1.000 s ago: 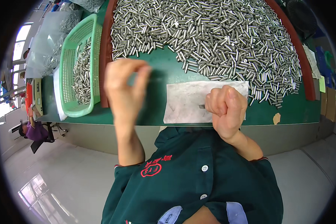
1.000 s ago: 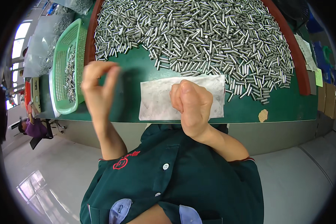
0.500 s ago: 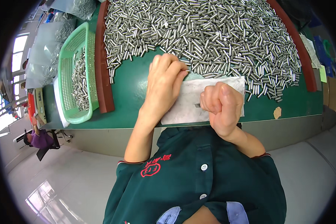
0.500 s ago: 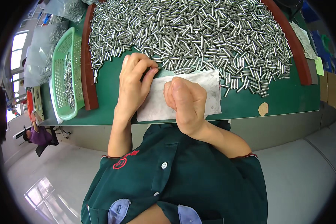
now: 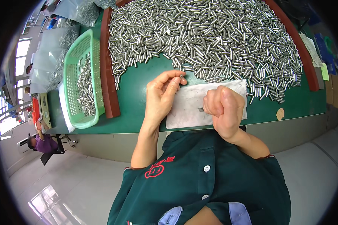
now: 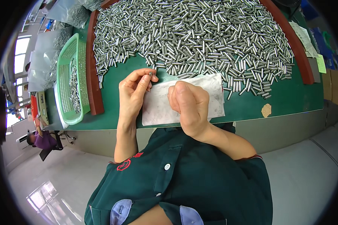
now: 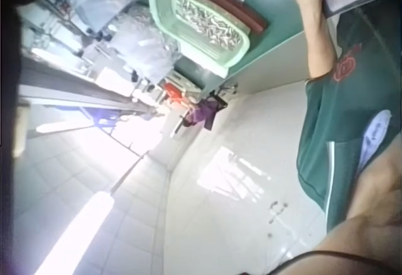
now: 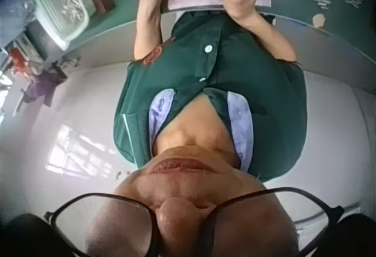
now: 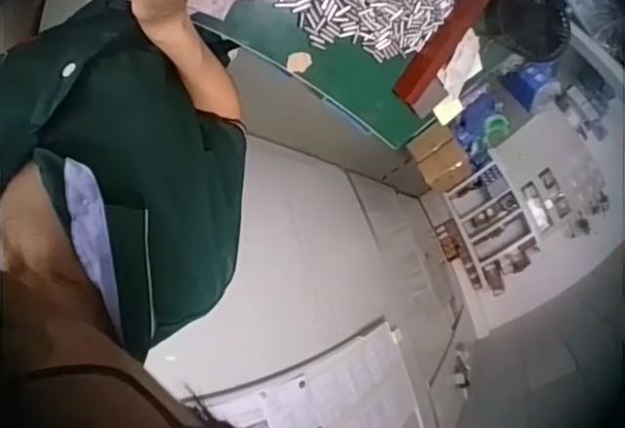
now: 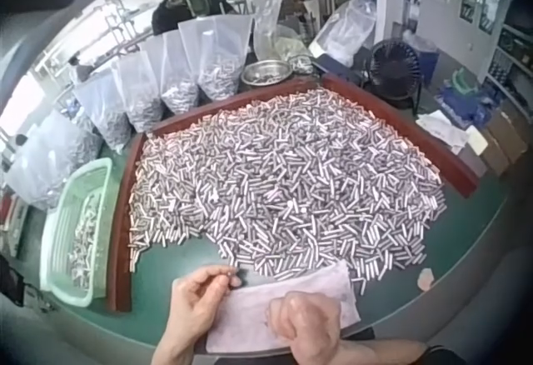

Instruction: Inspecting and processing small metal electronic pins at an assembly station.

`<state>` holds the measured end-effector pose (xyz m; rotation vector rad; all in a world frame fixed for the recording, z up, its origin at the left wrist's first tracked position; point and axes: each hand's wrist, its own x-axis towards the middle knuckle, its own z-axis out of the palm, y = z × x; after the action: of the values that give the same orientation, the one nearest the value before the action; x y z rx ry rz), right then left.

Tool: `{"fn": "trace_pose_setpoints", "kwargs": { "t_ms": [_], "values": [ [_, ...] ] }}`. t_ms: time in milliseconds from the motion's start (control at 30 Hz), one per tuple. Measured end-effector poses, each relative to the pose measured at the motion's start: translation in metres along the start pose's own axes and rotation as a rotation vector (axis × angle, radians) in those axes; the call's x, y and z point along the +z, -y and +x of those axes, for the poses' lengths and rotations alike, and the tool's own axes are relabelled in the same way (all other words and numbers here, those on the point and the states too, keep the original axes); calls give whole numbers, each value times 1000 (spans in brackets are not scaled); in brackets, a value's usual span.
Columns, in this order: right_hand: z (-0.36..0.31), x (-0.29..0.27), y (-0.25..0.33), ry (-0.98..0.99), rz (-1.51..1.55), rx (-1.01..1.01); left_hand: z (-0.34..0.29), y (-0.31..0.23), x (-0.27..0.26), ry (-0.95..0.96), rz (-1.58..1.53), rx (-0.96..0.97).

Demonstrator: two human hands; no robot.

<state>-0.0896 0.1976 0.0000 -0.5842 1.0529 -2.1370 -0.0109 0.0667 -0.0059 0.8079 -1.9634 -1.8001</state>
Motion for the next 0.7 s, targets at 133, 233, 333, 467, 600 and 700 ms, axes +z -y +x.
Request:
{"fn": "trace_pose_setpoints", "kwargs": {
  "t_ms": [133, 233, 333, 467, 600, 700],
  "values": [
    [1, -1, -1, 3, -2, -4, 1, -3, 0, -22, -66, -18],
    [1, -1, 0, 4, -7, -3, 6, 1, -7, 15, -521, -91],
    [1, -1, 0, 21, -2, -12, 10, 4, -19, 57, -800, -218],
    [0, -3, 0, 35, 95, -21, 11, 2, -21, 56, -843, -230],
    [1, -3, 0, 32, 98, -13, 11, 2, -23, 51, -844, -234],
    [1, -3, 0, 30, 99, -7, 10, -2, -19, 24, -838, -246]
  ]
}}
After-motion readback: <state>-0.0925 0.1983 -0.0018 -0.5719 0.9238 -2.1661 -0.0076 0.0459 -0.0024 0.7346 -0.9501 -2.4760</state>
